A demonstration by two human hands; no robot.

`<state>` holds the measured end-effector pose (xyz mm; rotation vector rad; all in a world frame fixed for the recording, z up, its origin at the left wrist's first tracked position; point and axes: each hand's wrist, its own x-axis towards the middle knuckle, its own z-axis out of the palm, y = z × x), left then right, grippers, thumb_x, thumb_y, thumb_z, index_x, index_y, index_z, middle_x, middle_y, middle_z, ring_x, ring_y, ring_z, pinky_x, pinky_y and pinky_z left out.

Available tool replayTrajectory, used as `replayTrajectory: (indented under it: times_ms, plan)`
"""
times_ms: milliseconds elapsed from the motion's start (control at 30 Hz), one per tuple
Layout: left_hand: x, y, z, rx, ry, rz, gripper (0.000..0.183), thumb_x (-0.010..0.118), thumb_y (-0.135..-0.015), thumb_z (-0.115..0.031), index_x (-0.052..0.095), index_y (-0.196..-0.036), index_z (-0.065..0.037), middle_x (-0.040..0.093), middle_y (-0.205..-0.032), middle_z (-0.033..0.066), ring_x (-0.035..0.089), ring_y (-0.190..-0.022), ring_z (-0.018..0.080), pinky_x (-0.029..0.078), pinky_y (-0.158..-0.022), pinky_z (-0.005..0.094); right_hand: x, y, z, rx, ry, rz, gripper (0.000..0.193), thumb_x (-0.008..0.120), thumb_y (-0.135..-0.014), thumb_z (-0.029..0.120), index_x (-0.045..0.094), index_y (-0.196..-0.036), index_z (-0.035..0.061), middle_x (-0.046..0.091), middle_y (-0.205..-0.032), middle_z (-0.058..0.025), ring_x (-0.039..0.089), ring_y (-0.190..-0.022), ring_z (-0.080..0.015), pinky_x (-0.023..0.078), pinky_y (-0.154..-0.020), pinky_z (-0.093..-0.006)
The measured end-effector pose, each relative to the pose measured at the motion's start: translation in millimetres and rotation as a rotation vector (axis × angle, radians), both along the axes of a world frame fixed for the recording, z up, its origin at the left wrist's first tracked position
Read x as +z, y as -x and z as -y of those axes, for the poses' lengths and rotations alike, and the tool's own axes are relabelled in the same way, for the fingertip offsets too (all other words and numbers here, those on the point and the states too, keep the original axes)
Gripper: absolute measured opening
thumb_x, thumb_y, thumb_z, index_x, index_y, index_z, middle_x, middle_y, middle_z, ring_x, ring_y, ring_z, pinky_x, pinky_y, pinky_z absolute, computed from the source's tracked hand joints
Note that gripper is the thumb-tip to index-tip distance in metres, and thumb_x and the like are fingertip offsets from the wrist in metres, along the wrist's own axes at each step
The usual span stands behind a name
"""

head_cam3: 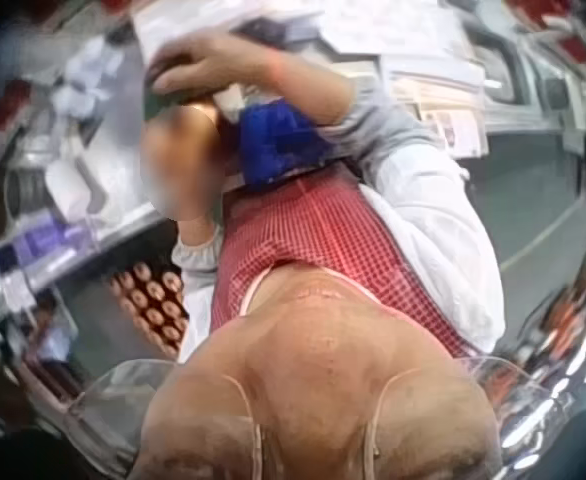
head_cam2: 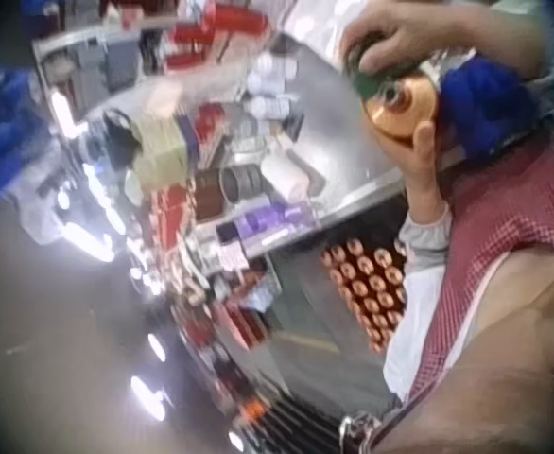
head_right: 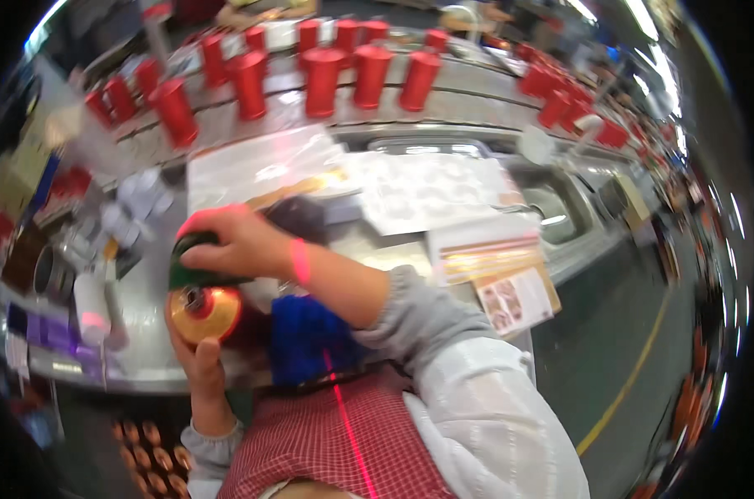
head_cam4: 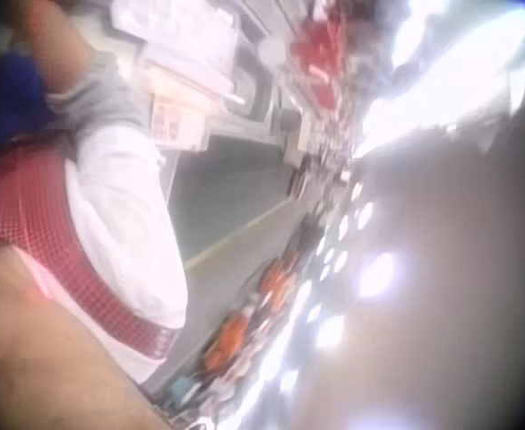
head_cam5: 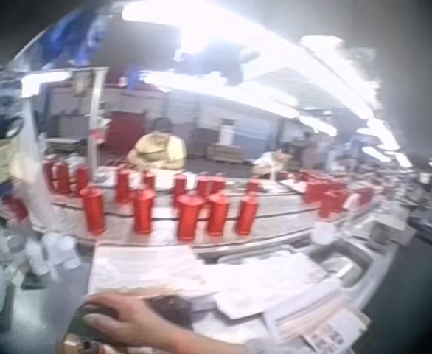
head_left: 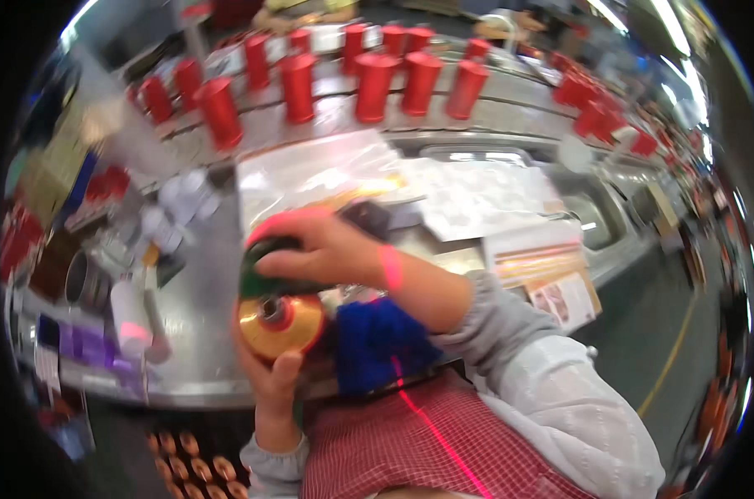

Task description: The person applies gold decorative labels to a red cylindrical container. They use a green squeegee to smooth the labels and a wooden stick to press the edges. The person handles the container and labels one at a time, rotating the container to apply labels to different sides.

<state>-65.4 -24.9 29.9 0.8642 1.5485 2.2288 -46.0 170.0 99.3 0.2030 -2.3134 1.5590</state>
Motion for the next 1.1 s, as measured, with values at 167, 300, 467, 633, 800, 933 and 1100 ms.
replayTrajectory:
  times_ms: [167, 300, 467, 633, 800, 933, 1100]
  plan:
    - [-1.5, 8.1, -5.1, -0.049, 0.032, 0.017, 0.103, 0.074, -0.071, -0.055, 0.030, -0.143, 0.003, 0.046, -0.133, 0.0146, 0.049, -0.122, 0.0259, 0.042, -0.101, 0.0382, 1.9, 1.5, -10.8, -0.027, 0.072, -0.118, 0.028, 0.071, -0.079, 0.019, 0.067, -0.101, 0.0029, 0.070, -0.089, -0.0138, 0.068, -0.085, -0.0253, 0.052, -0.078, -0.0348]
    - [-2.5, 12.6, -2.1, -0.112, 0.031, 0.066, 0.103, 0.074, -0.070, -0.051, 0.028, -0.145, 0.003, 0.046, -0.135, 0.0153, 0.049, -0.124, 0.0270, 0.041, -0.104, 0.0395, -1.7, 8.0, -15.9, -0.033, 0.007, -0.129, 0.032, 0.073, -0.078, 0.020, 0.066, -0.104, 0.0034, 0.069, -0.094, -0.0140, 0.067, -0.089, -0.0264, 0.051, -0.080, -0.0349]
    - [-2.9, 17.6, 4.4, -0.090, 0.057, 0.067, 0.111, 0.077, -0.065, -0.061, 0.033, -0.142, 0.005, 0.048, -0.131, 0.0157, 0.053, -0.119, 0.0259, 0.044, -0.100, 0.0380, 7.2, 11.4, -13.8, -0.128, -0.220, -0.106, 0.032, 0.072, -0.079, 0.020, 0.066, -0.106, 0.0034, 0.069, -0.094, -0.0155, 0.067, -0.091, -0.0303, 0.051, -0.081, -0.0363]
    - [1.2, 24.0, 3.2, -0.282, 0.003, 0.160, 0.100, 0.081, -0.066, -0.040, 0.033, -0.142, 0.003, 0.053, -0.128, 0.0150, 0.057, -0.116, 0.0243, 0.048, -0.097, 0.0367, 5.9, 10.3, -10.2, -0.061, -0.197, -0.020, 0.033, 0.069, -0.082, 0.025, 0.067, -0.110, 0.0079, 0.069, -0.098, -0.0161, 0.068, -0.091, -0.0317, 0.053, -0.081, -0.0369]
    - [9.2, 24.6, 6.6, -0.386, 0.000, 0.159, 0.092, 0.081, -0.070, -0.032, 0.034, -0.142, 0.001, 0.050, -0.130, 0.0118, 0.048, -0.122, 0.0193, 0.039, -0.104, 0.0343, 23.5, 2.3, -2.1, 0.117, 0.058, 0.122, 0.030, 0.071, -0.084, 0.010, 0.065, -0.113, 0.0026, 0.068, -0.099, -0.0057, 0.063, -0.094, -0.0121, 0.050, -0.086, -0.0275]
    - [10.2, 27.9, 8.1, -0.426, -0.030, 0.166, 0.089, 0.081, -0.070, -0.033, 0.037, -0.140, 0.001, 0.051, -0.129, 0.0114, 0.050, -0.120, 0.0192, 0.039, -0.103, 0.0335, 43.4, 17.6, -2.1, 0.204, -0.326, 0.045, 0.026, 0.070, -0.085, 0.007, 0.066, -0.110, 0.0011, 0.068, -0.098, -0.0050, 0.063, -0.092, -0.0110, 0.051, -0.084, -0.0271]
    - [11.2, 29.5, 4.2, -0.463, -0.070, 0.152, 0.086, 0.080, -0.071, -0.034, 0.040, -0.137, 0.002, 0.053, -0.128, 0.0119, 0.053, -0.117, 0.0192, 0.041, -0.101, 0.0334, 44.2, 30.3, -5.2, 0.265, -0.273, 0.074, 0.029, 0.071, -0.083, 0.011, 0.065, -0.110, 0.0023, 0.068, -0.092, -0.0043, 0.062, -0.087, -0.0101, 0.051, -0.080, -0.0274]
